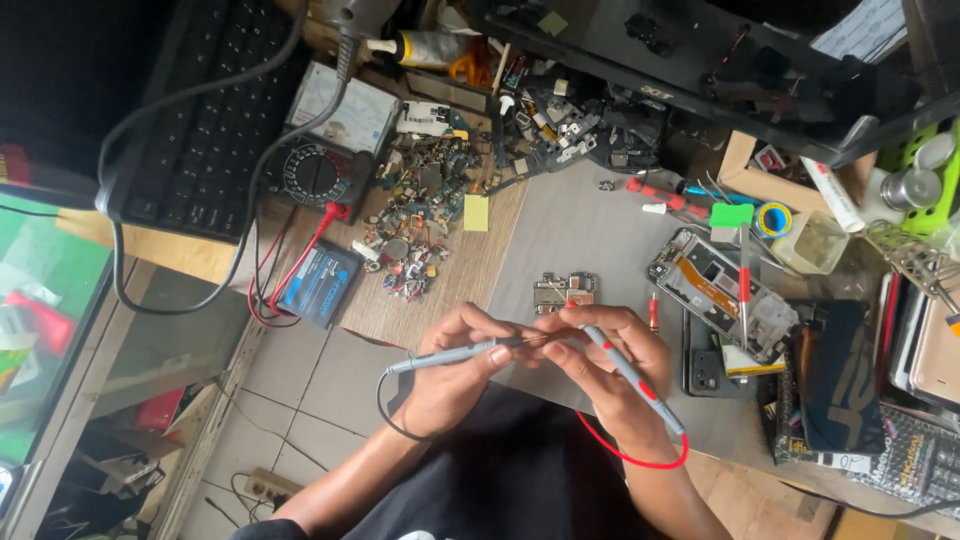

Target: Diagnosing a smartphone motherboard by testing electrical points with a multimeter.

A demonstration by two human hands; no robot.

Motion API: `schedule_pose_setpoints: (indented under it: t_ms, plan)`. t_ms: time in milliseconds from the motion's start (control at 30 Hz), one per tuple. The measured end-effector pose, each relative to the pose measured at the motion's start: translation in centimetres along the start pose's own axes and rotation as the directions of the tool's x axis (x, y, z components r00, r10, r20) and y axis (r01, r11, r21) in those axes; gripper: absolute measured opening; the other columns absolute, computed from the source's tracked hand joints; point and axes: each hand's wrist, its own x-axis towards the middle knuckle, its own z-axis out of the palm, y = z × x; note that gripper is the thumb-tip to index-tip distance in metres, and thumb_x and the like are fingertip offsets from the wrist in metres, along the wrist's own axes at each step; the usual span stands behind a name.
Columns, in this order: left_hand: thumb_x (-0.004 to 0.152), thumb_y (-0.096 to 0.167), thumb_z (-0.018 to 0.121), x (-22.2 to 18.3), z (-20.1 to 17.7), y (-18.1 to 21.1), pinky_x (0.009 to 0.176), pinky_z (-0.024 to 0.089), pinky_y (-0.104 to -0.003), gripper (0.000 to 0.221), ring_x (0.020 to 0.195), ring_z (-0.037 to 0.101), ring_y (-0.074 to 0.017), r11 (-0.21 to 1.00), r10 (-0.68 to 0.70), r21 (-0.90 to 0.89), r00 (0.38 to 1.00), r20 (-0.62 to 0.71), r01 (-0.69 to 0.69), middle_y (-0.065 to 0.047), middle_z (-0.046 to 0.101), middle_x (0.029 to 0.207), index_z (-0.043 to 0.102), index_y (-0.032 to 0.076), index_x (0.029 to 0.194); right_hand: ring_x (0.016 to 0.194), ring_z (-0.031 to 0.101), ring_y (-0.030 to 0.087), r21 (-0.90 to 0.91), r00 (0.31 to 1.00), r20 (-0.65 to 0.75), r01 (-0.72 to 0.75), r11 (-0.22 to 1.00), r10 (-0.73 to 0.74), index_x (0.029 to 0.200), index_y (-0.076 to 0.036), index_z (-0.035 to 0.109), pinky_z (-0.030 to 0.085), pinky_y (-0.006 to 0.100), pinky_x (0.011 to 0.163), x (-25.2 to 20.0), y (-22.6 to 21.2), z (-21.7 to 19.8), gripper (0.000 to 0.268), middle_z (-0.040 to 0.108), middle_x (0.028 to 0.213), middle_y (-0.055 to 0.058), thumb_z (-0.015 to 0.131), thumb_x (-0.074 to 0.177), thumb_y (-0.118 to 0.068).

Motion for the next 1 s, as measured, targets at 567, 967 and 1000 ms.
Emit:
schedule_pose_setpoints:
  t_ms: [567, 967, 1000]
  plan:
    - [0.095, 0.021, 0.071, 0.7, 3.9, 4.6, 0.077, 0.060, -0.029, 0.019, 0.082, 0.076, -0.0197, 0.879, -0.076, 0.465, 0.994, -0.080, 0.104, -0.009, 0.073, 0.100, 0.069, 0.004, 0.103, 0.084, 0.066, 0.029, 0.244, 0.998, -0.027, 0.056, 0.968, -0.050, 0.107, -0.006, 0.060, 0.048, 0.042, 0.091, -0.3, 2.0, -1.1, 0.018, 0.068, 0.068, 0.016, 0.061, 0.098, -0.021]
    - [0.100, 0.017, 0.068, 1.1, 4.4, 5.0, 0.081, 0.056, -0.029, 0.012, 0.084, 0.070, -0.0156, 0.879, 0.026, 0.475, 0.999, 0.023, -0.034, -0.008, 0.073, 0.086, 0.068, 0.005, 0.097, 0.085, 0.063, 0.024, 0.179, 0.985, 0.146, 0.068, 0.982, -0.095, 0.105, -0.006, 0.062, 0.054, 0.035, 0.077, -0.9, 1.0, -0.5, 0.011, 0.067, 0.087, 0.017, 0.064, 0.097, -0.013]
    - [0.100, 0.019, 0.068, 0.9, 4.0, 4.6, 0.083, 0.057, -0.028, 0.014, 0.086, 0.070, -0.0142, 0.887, -0.020, 0.461, 1.000, 0.000, 0.018, -0.008, 0.073, 0.089, 0.068, 0.005, 0.098, 0.091, 0.061, 0.025, 0.185, 0.984, 0.122, 0.108, 0.977, -0.132, 0.105, -0.008, 0.061, 0.053, 0.037, 0.079, -0.9, 1.0, -0.4, 0.009, 0.065, 0.075, 0.011, 0.063, 0.097, -0.012]
